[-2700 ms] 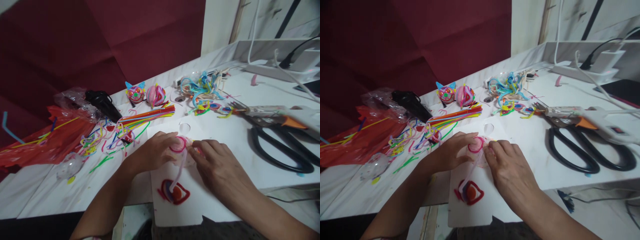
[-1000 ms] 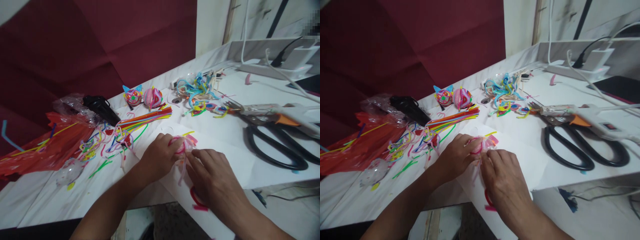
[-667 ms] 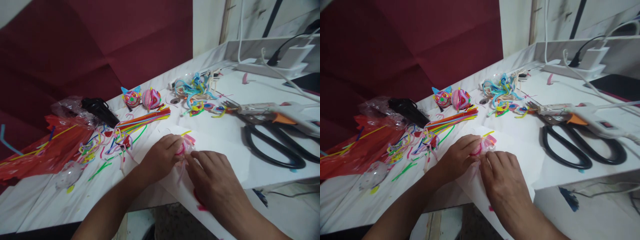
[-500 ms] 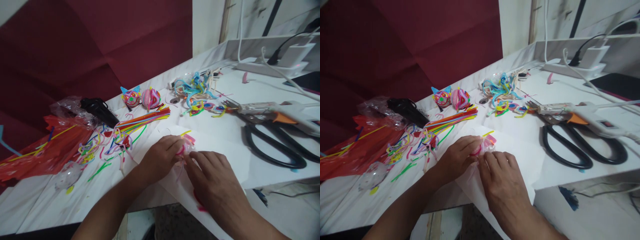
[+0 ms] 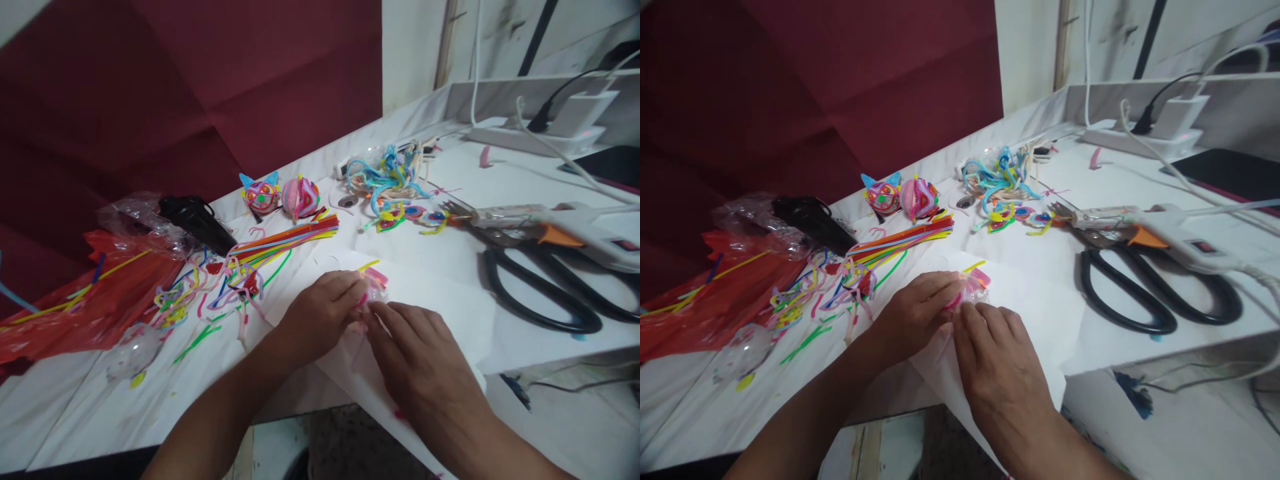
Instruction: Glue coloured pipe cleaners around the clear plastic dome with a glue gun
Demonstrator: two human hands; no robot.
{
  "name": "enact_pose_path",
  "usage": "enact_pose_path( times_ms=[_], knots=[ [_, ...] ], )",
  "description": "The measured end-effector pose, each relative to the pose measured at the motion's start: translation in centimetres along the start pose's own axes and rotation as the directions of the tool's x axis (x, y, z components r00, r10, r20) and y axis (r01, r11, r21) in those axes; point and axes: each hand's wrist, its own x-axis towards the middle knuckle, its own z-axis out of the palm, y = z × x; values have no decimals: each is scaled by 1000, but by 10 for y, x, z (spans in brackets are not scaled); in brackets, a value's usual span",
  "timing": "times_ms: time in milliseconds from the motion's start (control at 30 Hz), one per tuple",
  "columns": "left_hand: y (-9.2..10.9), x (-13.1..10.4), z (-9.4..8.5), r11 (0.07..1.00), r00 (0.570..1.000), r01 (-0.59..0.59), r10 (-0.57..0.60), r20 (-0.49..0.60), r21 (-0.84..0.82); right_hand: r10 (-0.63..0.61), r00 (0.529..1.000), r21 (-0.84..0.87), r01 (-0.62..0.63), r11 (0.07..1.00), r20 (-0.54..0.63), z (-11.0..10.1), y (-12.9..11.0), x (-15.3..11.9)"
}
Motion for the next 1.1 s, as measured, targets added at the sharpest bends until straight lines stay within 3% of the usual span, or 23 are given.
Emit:
enact_pose_path(
  times_ms=[333, 567, 733, 867, 967, 1033, 1100],
  knots=[
    [-2, -1, -1, 998, 999, -37, 35, 35, 45, 5, 1000, -40, -4, 999, 14, -1, -2, -3],
    [0, -6, -9, 998, 992, -58, 54, 110, 38, -14, 1000, 69, 13, 998, 5, -5, -1, -3],
    [3, -8, -5, 993, 997, -67, 63, 45, 94, 15, 1000, 184, -19, 983, 25, -13, 2, -4],
    [3, -7, -4, 986, 995, -93, 95, -8, 136, 81, 996, 168, -76, 983, -24, -33, 39, -10],
    [1, -8, -4, 982, 994, -111, 113, -3, 154, 169, 981, -140, -181, 973, -94, -59, 92, -18],
    [0, -9, -4, 978, 992, -124, 126, 1, 169, 243, 967, -384, -254, 888, -77, -78, 128, -25],
    [-1, -10, -5, 974, 990, -137, 141, -6, 183, 317, 944, -494, -320, 808, -92, -92, 156, -32]
  ],
)
